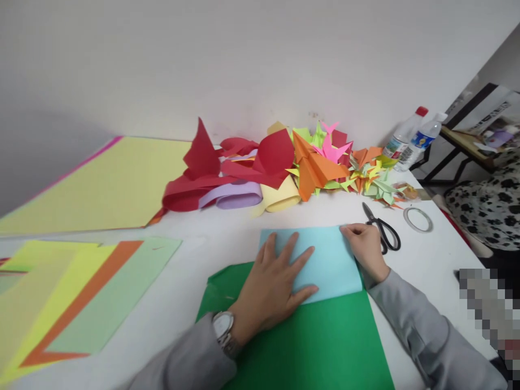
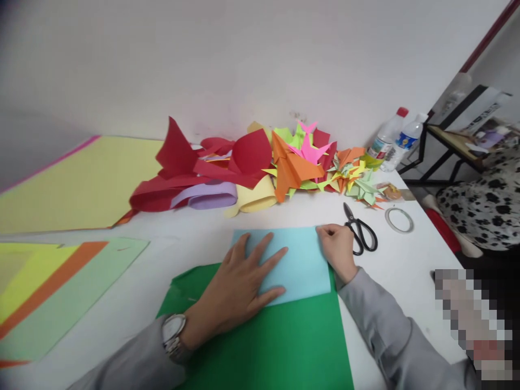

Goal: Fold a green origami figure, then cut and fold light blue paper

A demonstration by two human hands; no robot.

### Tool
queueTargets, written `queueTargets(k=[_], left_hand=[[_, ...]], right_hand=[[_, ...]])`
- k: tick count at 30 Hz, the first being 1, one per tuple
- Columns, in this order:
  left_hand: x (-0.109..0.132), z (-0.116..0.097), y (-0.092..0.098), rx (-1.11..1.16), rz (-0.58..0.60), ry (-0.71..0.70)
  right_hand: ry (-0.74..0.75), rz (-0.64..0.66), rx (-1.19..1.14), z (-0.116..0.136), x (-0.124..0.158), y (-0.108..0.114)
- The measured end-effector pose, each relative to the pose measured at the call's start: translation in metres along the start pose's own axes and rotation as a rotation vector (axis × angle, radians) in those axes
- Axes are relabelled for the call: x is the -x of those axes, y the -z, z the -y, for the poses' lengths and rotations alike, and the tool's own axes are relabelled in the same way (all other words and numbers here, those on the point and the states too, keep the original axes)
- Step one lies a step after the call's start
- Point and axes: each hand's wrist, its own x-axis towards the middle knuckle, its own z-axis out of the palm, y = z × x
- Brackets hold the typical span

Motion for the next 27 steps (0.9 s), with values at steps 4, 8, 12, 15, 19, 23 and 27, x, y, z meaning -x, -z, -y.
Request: queueTargets(k=[4, 8, 12, 15, 19, 23, 27], left_hand=[[-0.001, 0.000, 0.000, -0.015, 0.010, -0.007], [-0.001, 0.001, 0.001, -0.027, 0.041, -0.004], [-0.002, 0.001, 0.001, -0.038, 0.052, -0.007], [-0.001, 0.002, 0.000, -0.052, 0.032, -0.013], [0.001, 0.004, -0.003, -0.081, 0.002, -0.036], [0.000, 0.005, -0.004, -0.097, -0.006, -0.050], [0.000, 0.007, -0.005, -0.112, 0.000, -0.049]], right_hand=[[-0.029, 0.012, -0.024, 0.000, -0.001, -0.001], [-0.064, 0.020, -0.001, 0.004, -0.001, 0.002], [0.018, -0.021, 0.094, 0.005, 0.011, 0.009], [0.184, -0.044, 0.187, 0.002, 0.024, 0.014], [0.491, 0.022, 0.394, 0.001, 0.035, 0.016], [0.528, 0.096, 0.460, 0.004, 0.036, 0.018], [0.511, 0.110, 0.477, 0.009, 0.038, 0.021]])
